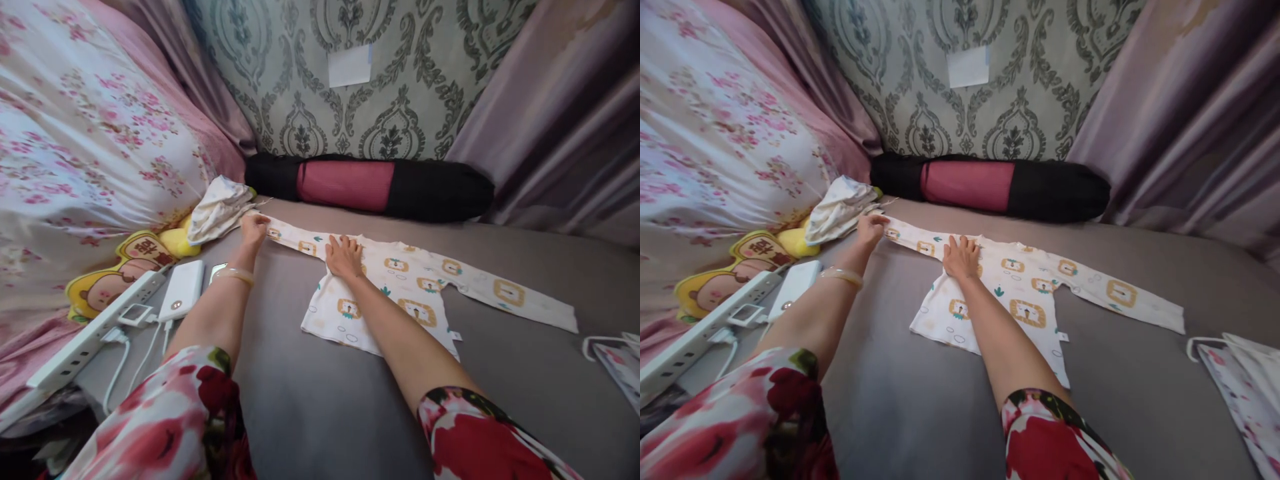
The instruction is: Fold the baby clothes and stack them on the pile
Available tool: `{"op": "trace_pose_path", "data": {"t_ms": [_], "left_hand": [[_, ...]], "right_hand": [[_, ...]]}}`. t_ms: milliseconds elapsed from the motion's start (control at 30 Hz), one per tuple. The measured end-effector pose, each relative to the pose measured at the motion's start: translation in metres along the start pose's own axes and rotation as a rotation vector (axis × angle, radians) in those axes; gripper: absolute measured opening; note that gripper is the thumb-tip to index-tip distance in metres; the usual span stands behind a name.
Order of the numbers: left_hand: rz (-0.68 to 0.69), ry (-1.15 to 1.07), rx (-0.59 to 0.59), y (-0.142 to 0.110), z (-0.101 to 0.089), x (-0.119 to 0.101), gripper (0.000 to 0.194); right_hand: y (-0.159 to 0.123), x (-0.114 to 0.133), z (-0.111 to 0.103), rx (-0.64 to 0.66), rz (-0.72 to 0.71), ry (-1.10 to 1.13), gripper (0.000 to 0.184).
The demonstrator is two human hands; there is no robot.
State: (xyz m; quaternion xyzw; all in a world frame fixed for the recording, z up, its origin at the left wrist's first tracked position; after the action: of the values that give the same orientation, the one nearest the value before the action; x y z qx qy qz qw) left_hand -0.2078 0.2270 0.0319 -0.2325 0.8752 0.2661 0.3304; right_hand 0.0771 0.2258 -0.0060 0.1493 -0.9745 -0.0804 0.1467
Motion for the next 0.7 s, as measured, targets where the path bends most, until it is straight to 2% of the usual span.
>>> {"op": "trace_pose_path", "data": {"t_ms": [133, 267, 333, 433, 467, 533, 633, 700], "left_hand": [[0.024, 0.109, -0.021, -0.004, 0.013, 0.009, 0.036], [0.047, 0.236, 0.058, -0.014, 0.021, 0.008, 0.035], [0.004, 0.299, 0.067, -0.023, 0.020, 0.001, 0.035], [-0.066, 0.394, -0.023, -0.046, 0.012, -0.020, 0.037], [-0.066, 0.415, -0.021, -0.056, 0.011, -0.029, 0.035], [-0.072, 0.414, 0.088, -0.082, 0.015, -0.045, 0.029], [-0.103, 0.296, 0.362, -0.132, 0.026, -0.061, 0.024], [-0.107, 0.255, 0.449, -0.164, 0.025, -0.067, 0.021]], "right_hand": [[-0.001, 0.001, 0.003, 0.014, -0.009, -0.018, 0.052], [0.003, -0.001, 0.009, 0.091, 0.007, -0.012, 0.054], [0.004, -0.001, 0.011, 0.098, 0.016, -0.001, 0.054], [0.005, -0.001, 0.012, 0.072, 0.022, 0.019, 0.052], [0.005, -0.001, 0.012, 0.061, 0.019, 0.032, 0.051], [0.006, -0.002, 0.011, 0.023, 0.011, 0.083, 0.050], [0.010, -0.010, 0.005, -0.053, -0.014, 0.236, 0.044], [0.014, -0.015, 0.001, -0.049, -0.046, 0.357, 0.039]]}}
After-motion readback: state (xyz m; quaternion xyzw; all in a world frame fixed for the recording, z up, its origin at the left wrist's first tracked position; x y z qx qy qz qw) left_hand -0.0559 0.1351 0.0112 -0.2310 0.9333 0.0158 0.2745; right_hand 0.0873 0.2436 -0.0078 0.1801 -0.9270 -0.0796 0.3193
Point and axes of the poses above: each hand's wrist, its own y-axis towards the middle knuckle, its own z-axis out of the palm, x = y × z, the point moved 5 cm from there along y, towards the middle knuckle, and after that the axes turned 1 degree about -y, right-handed, at the moved point
